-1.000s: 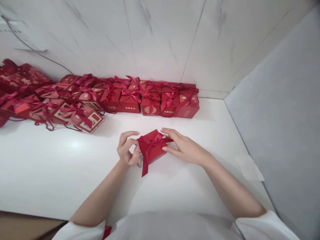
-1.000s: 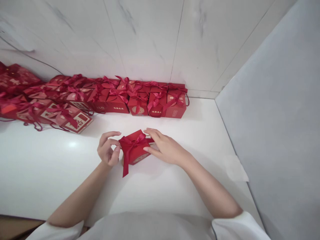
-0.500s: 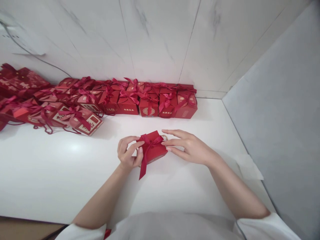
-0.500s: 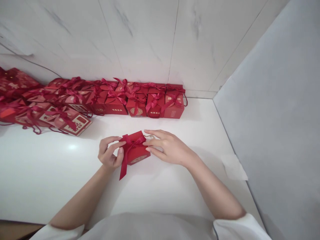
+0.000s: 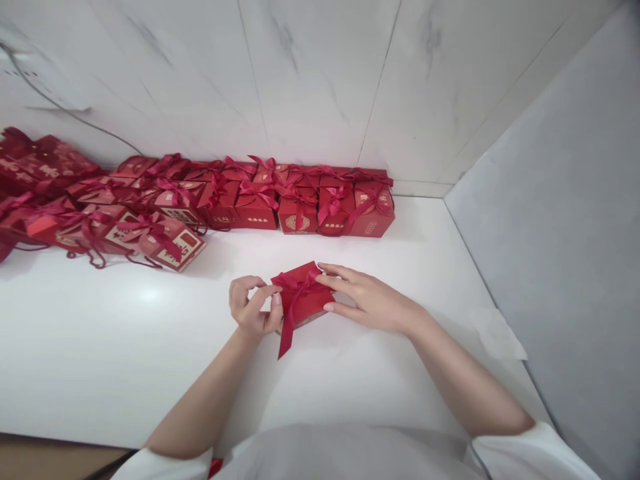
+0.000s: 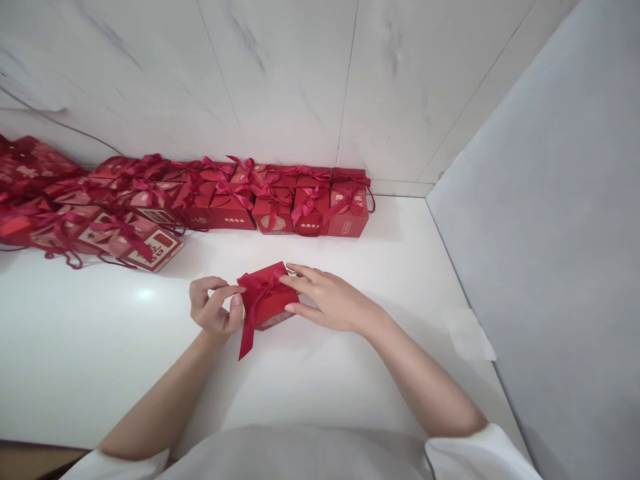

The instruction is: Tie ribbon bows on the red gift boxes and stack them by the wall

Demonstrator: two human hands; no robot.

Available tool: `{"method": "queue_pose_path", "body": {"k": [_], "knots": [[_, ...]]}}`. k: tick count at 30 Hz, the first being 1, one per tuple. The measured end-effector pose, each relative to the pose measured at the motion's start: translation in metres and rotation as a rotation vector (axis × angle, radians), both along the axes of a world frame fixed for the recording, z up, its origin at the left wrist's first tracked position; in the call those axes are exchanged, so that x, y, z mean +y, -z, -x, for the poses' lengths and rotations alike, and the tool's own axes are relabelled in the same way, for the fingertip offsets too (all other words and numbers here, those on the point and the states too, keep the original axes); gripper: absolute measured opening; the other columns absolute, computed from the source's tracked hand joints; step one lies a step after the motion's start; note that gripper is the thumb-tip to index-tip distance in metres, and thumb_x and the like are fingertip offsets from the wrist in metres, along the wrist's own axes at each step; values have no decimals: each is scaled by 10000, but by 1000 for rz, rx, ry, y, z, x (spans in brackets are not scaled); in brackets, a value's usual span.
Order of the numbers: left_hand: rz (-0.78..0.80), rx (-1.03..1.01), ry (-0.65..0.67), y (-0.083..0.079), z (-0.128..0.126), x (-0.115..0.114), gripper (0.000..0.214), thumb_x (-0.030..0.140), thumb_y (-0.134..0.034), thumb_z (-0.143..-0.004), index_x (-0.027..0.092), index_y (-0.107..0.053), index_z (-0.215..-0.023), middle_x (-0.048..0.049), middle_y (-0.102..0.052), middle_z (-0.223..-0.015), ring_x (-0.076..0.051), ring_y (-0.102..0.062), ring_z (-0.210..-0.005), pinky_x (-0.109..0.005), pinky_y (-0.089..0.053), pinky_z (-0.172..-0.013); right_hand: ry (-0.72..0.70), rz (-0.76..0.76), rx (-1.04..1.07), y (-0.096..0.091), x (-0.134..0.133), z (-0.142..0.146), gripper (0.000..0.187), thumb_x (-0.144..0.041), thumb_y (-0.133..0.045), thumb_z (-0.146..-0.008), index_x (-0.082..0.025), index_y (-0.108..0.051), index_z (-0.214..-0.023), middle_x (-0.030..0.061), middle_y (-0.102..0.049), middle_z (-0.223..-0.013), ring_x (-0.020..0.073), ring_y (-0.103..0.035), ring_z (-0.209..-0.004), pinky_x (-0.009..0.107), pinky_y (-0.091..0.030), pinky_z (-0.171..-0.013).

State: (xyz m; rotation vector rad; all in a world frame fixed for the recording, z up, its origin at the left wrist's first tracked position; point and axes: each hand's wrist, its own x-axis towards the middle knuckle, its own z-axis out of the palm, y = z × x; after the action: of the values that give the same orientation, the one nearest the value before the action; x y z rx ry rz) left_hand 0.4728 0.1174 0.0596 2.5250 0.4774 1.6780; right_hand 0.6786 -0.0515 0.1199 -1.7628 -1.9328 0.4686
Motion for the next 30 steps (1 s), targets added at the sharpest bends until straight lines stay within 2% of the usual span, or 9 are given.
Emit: {"method": "queue_pose_path", "body": {"k": [4,8,11,14,20,23,27,30], "knots": [[21,9,-4,0,-1,3,134,241,-598,-776,219,-719,-829,-66,-555,-739,-185,-526,-660,-315,-430,-575,-6,101,8,5,2,4,625,-491,-486,-983,-256,-297,-1531,101,-327,-1561,284,-473,-1342,447,-470,-1069],[25,76,0,-3,-3,3,185,221,-593,-783,219,-743,-891,-74,-587,-767,-187,-546,-688,-316,-427,-593,2,134,12,2,3,8,681,-458,-494,-984,-223,-200,-1552,132,-294,-1569,300,-541,-1269,454,-508,-1006],[16,112,46,-3,-4,3,209,194,-594,-779,223,-743,-922,-82,-617,-825,-198,-573,-741,-327,-449,-634,7,148,-5,0,4,7,669,-439,-485,-989,-205,-200,-1547,135,-310,-1559,304,-575,-1216,457,-527,-966],[17,139,110,-1,-4,3,294,182,-596,-773,228,-734,-1028,-109,-631,-967,-230,-591,-859,-350,-486,-701,9,154,-21,0,3,6,664,-431,-487,-988,-196,-208,-1543,127,-309,-1560,312,-562,-1228,467,-518,-979],[60,270,200,3,-3,3,411,223,-561,-818,249,-679,-1211,-142,-558,-1262,-281,-563,-1091,-397,-533,-841,39,143,9,1,1,6,690,-414,-508,-982,-220,-164,-1548,121,-310,-1560,309,-564,-1231,454,-528,-964],[39,328,247,3,-3,4,440,205,-554,-823,253,-646,-1251,-141,-488,-1381,-302,-528,-1187,-435,-519,-911,55,124,11,0,1,7,692,-418,-518,-977,-227,-170,-1543,124,-326,-1550,321,-572,-1221,464,-533,-949],[-9,306,288,-1,-3,4,385,193,-556,-826,237,-652,-1196,-132,-464,-1425,-305,-529,-1206,-446,-497,-946,60,136,34,-1,1,7,670,-429,-507,-980,-249,-187,-1541,108,-340,-1545,304,-603,-1174,450,-542,-931],[2,333,328,-7,-5,1,406,226,-541,-849,238,-618,-1247,-130,-400,-1489,-330,-473,-1285,-484,-446,-1016,55,133,34,0,2,7,678,-449,-502,-979,-273,-186,-1552,89,-307,-1565,307,-553,-1248,458,-513,-992]]}}
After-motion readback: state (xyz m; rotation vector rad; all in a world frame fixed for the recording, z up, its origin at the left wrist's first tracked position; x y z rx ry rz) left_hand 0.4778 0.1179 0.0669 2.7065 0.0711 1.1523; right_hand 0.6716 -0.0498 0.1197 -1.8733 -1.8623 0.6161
